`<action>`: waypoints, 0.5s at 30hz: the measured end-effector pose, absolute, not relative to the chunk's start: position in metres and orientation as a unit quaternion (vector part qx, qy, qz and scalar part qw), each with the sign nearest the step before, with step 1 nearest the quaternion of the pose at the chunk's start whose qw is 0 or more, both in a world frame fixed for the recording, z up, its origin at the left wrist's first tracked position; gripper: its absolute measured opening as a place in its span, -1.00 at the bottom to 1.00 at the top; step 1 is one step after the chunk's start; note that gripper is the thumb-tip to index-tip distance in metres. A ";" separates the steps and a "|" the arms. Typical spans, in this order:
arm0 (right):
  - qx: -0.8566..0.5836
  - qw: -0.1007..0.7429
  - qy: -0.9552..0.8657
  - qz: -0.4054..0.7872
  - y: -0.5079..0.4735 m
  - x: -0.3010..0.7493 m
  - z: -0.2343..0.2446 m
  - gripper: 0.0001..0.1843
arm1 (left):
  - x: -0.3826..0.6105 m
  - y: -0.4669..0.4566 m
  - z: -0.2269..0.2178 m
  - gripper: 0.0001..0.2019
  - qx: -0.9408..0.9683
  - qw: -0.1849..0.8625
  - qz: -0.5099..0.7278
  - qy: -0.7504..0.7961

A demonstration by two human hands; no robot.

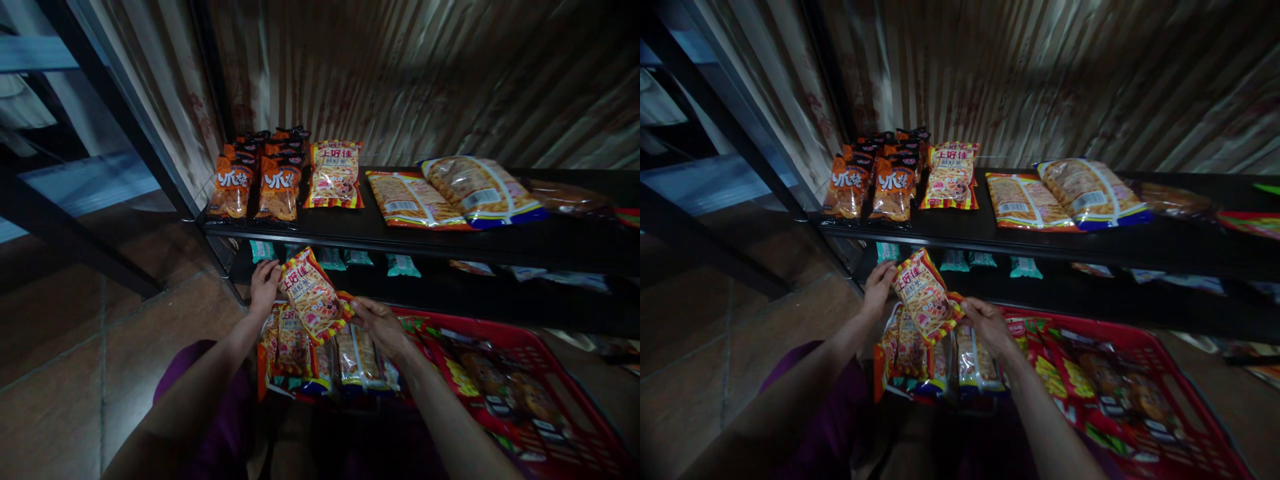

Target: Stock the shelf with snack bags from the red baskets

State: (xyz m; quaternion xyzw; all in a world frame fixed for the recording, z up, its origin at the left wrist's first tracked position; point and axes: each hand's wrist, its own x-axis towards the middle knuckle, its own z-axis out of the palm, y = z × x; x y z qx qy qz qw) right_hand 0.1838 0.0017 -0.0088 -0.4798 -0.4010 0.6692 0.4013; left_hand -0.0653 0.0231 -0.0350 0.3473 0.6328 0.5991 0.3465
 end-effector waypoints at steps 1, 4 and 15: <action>-0.480 0.394 -0.409 0.668 0.002 0.186 -0.008 -0.63 | -0.066 0.024 -0.034 -0.76 0.363 0.332 0.595 0.635; -0.486 0.363 -0.456 0.651 0.003 0.191 -0.008 -0.65 | -0.065 0.024 -0.029 -0.73 0.380 0.364 0.586 0.616; -0.500 0.286 -0.590 0.566 0.003 0.193 0.001 -0.60 | -0.049 0.023 -0.024 -0.67 0.274 0.554 0.579 0.532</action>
